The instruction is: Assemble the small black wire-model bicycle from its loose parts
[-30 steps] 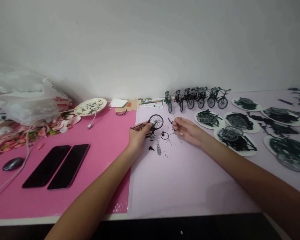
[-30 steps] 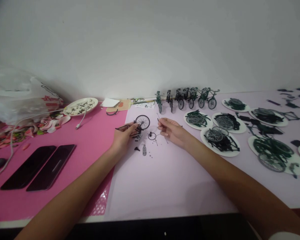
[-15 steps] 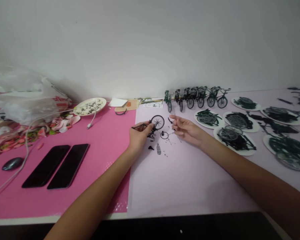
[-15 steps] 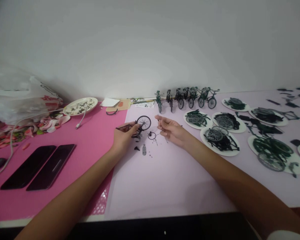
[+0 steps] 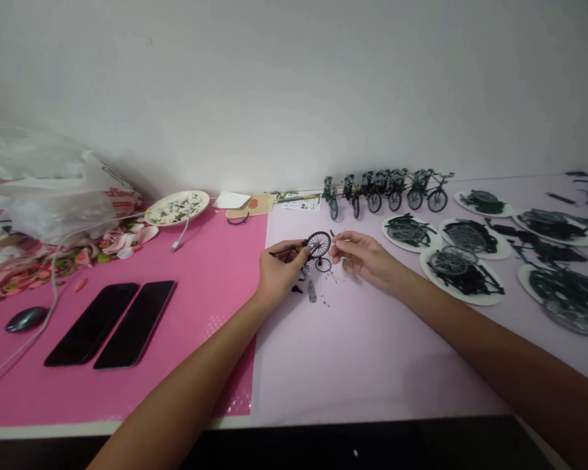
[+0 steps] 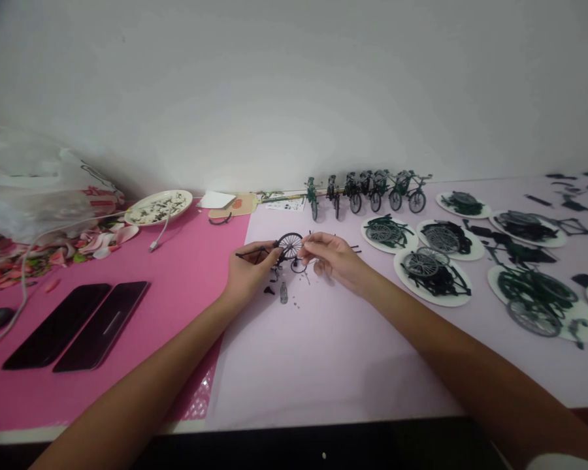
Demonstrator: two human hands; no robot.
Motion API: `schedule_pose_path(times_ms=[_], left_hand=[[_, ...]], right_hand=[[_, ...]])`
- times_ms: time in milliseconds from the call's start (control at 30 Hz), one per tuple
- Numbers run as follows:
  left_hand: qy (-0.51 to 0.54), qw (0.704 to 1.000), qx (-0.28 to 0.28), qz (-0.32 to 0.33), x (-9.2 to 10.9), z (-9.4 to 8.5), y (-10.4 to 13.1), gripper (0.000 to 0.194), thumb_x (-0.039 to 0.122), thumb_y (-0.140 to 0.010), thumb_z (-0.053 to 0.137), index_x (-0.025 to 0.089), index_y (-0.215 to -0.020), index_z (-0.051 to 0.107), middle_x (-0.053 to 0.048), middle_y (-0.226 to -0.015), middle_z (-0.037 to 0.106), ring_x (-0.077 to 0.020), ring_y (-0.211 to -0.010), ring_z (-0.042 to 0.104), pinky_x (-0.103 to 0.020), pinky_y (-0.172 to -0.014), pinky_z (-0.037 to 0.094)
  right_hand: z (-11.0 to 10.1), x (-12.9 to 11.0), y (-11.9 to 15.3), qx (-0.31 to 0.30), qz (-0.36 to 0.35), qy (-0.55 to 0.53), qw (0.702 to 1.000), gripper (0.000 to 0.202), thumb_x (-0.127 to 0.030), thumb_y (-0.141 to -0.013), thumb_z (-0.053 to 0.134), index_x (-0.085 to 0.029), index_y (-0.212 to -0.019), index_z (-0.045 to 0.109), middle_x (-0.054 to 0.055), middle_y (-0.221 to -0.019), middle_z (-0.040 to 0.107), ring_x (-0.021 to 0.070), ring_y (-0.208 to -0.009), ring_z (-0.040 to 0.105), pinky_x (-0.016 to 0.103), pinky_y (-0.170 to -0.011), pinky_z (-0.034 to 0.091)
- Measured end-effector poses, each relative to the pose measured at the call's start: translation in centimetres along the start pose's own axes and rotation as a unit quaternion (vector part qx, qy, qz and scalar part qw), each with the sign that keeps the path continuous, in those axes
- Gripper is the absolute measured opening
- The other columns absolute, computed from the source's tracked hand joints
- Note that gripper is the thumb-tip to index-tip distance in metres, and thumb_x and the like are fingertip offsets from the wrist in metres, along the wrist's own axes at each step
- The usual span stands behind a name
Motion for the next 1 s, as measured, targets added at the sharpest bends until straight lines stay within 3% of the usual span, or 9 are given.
schedule_pose_path(times_ms=[133, 300, 700, 1000], left_hand=[[-0.01, 0.999, -0.027, 0.022, 0.4, 0.6, 0.6, 0.022, 0.035, -0.074, 0.087, 0.019, -0.089, 0.084, -0.007, -0.086, 0.079, -0.0209, -0.075, 0.071, -0.034, -0.071, 0.06], [-0.033, 0.997, -0.063, 0.039, 0.8, 1.6, 1.5, 0.017, 0.032, -0.078, 0.084, 0.021, -0.09, 0.085, -0.008, -0.09, 0.08, -0.0212, -0.077, 0.072, -0.034, -0.07, 0.06], [-0.053, 0.99, -0.112, 0.065, 1.0, 2.8, 2.0, 0.017, 0.033, -0.084, 0.079, 0.02, -0.093, 0.085, -0.008, -0.089, 0.079, -0.0191, -0.075, 0.07, -0.03, -0.064, 0.058], [-0.037, 0.991, -0.113, 0.058, 0.9, 2.8, 2.1, 0.018, 0.033, -0.083, 0.08, 0.02, -0.094, 0.085, -0.008, -0.088, 0.079, -0.0179, -0.074, 0.07, -0.029, -0.063, 0.058]], right_hand=[[0.7, -1.1, 0.7, 0.006, -0.039, 0.067, 0.997, 0.035, -0.049, -0.077, 0.088, -0.021, -0.092, 0.075, -0.002, -0.069, 0.063, 0.0077, -0.052, 0.045, 0.023, -0.044, 0.03], [1.6, -2.0, 1.3, 0.01, -0.085, 0.164, 0.983, 0.037, -0.053, -0.079, 0.085, -0.019, -0.093, 0.08, -0.006, -0.052, 0.051, 0.0095, -0.048, 0.042, 0.025, -0.046, 0.032], [1.6, -1.4, 1.3, 0.006, -0.077, 0.18, 0.981, 0.04, -0.051, -0.08, 0.083, -0.016, -0.099, 0.083, -0.006, -0.049, 0.05, 0.0093, -0.046, 0.041, 0.025, -0.046, 0.032], [1.6, -1.3, 1.2, 0.003, -0.09, 0.191, 0.977, 0.038, -0.052, -0.084, 0.081, -0.017, -0.099, 0.08, -0.006, -0.05, 0.05, 0.0091, -0.046, 0.042, 0.024, -0.046, 0.033]])
Point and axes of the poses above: each hand's wrist, its own y-axis away from the middle knuckle, its own z-axis out of the palm, x = y × z, the point moved 9 cm from there along -y, towards the middle knuckle
